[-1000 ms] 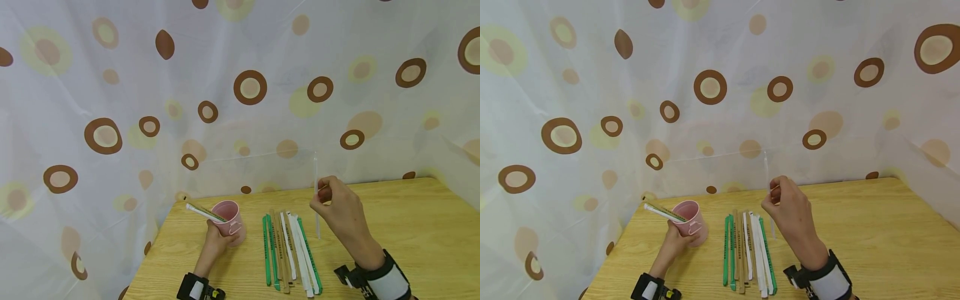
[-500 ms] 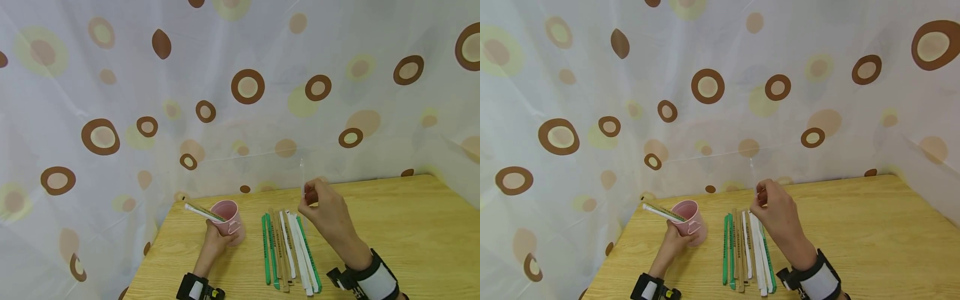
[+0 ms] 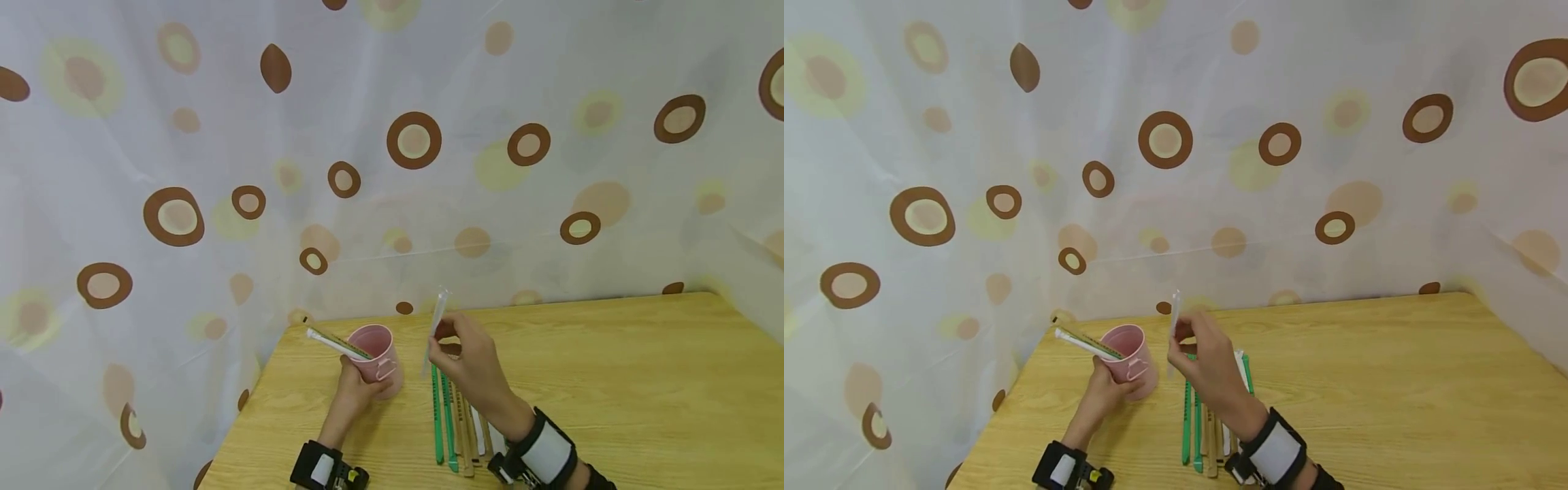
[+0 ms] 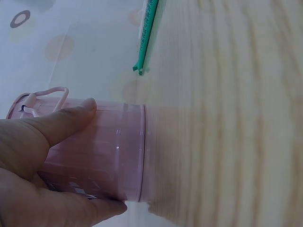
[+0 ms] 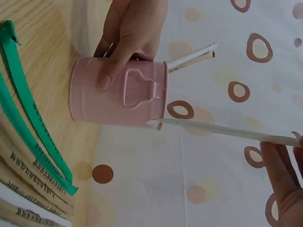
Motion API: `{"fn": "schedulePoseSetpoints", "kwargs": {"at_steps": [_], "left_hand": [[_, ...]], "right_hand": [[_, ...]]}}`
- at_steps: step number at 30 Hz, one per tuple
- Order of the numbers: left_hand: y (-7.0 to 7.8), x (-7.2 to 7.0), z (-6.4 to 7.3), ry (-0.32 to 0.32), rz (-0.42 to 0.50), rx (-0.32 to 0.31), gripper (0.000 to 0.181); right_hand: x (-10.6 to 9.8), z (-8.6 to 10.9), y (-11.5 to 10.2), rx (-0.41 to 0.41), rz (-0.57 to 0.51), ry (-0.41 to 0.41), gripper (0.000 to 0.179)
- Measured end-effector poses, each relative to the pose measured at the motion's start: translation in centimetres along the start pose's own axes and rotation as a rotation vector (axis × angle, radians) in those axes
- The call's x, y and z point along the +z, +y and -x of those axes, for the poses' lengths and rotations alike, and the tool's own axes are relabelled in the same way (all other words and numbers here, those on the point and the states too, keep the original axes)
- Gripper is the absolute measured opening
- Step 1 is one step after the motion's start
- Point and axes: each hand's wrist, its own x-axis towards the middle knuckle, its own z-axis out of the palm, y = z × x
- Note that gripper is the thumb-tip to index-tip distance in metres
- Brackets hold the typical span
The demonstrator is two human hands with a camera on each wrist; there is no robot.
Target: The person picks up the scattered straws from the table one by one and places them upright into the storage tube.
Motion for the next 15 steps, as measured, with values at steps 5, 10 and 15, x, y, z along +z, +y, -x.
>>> {"fn": "schedulePoseSetpoints", "kwargs": {"at_steps": [5,10,15], "left_hand": [[-0.3,0.1,0.3,0.009,-0.004,-0.030,0.092],[-0.3,0.2,0.4,-0.010,0.030,-0.009,0.093],[-0.3,0.1,-0.1,-0.008,0.018,0.024,0.091]], "right_hand": [[2.8,-2.0,-0.2,-0.020,-0.096,0.075,0.025],[5.6,-2.9,0.6,-0.043,-0.092,0.069,0.022],[8.0,-3.4,1.7,-0.139,0.020,-0.063,0.023]]}}
